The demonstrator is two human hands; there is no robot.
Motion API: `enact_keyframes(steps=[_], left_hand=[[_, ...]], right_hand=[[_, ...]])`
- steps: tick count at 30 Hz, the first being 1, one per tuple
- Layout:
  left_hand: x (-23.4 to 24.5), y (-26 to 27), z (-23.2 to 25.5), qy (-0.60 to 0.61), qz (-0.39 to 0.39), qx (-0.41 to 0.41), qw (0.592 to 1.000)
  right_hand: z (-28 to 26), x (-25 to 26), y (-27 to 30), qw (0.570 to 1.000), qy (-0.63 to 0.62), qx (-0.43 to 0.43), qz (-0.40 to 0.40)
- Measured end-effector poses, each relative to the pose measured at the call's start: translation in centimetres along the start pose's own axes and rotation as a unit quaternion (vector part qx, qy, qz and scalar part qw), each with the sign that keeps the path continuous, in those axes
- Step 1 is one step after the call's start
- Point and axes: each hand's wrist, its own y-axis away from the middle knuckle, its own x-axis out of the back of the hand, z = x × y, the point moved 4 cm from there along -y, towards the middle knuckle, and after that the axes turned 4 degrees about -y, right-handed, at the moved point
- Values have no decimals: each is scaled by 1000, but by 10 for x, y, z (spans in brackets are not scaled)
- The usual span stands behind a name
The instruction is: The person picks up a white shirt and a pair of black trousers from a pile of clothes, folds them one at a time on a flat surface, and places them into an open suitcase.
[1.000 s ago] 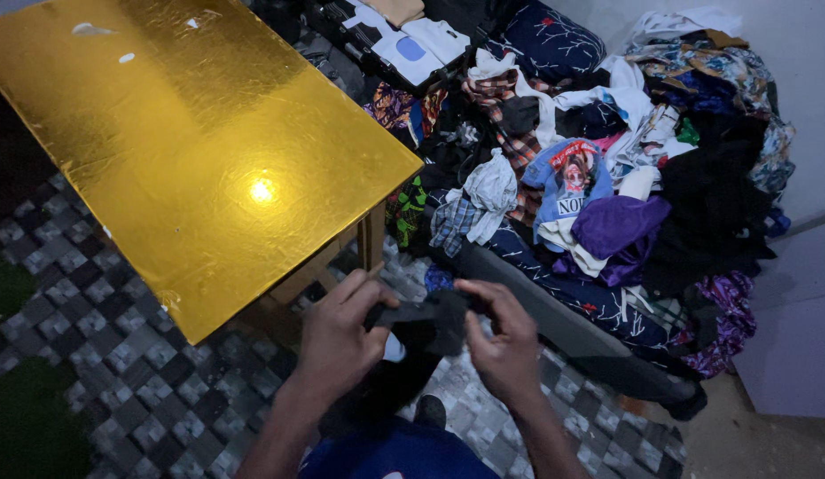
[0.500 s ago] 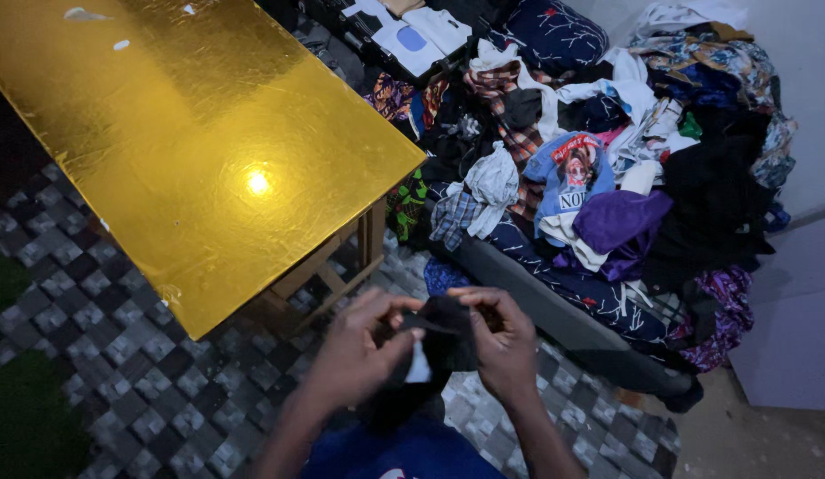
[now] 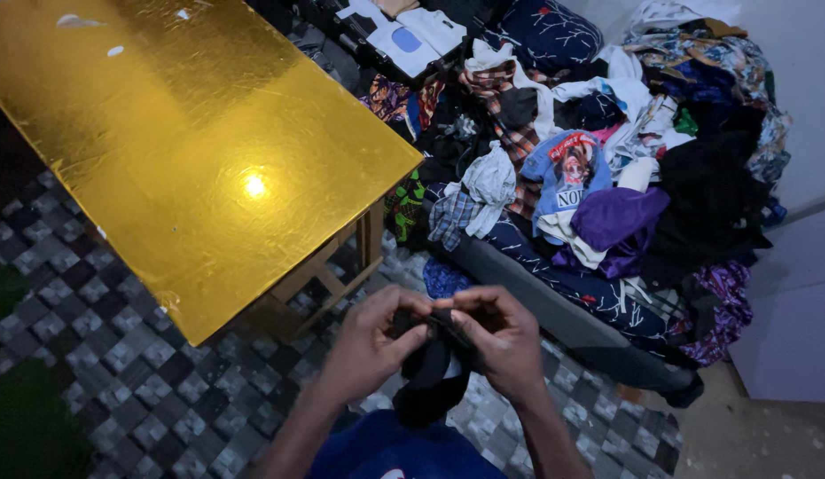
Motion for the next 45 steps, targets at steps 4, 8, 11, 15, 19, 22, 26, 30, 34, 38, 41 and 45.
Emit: enact_keyframes(steps=[4, 8, 11, 15, 19, 22, 26, 30, 34, 38, 41, 45], left_hand=[[0, -12, 2, -21, -24, 120, 992], [2, -24, 4, -16, 2, 107, 994], [11, -25, 5, -34, 39, 88, 995], [35, -28, 9, -102, 94, 34, 990], [57, -21, 6, -178, 120, 12, 977], [62, -7, -8, -132, 133, 100, 977], [72, 13, -22, -99, 181, 144, 968], [82, 38, -30, -66, 211, 127, 967], [85, 67, -48, -5, 231, 127, 965], [77, 82, -29, 12, 241, 110, 964], [69, 89, -3, -2, 231, 199, 952], [60, 97, 12, 39, 230, 211, 949]], right_hand=[[1, 6, -9, 999, 30, -7, 24], [42, 25, -9, 976, 207, -20, 67], [94, 40, 10, 914, 401, -6, 60], [148, 82, 27, 880, 406, -227, 96], [147, 128, 21, 869, 281, -342, 219], [125, 156, -23, 978, -51, -61, 194], [94, 170, -58, 969, -184, -32, 160], [48, 147, -67, 983, -170, 31, 58], [-2, 109, -72, 987, 15, 157, 18], [-13, 98, -76, 974, 122, 186, 37], [-10, 98, -84, 981, 103, 162, 26], [-10, 92, -91, 983, 94, 154, 22]])
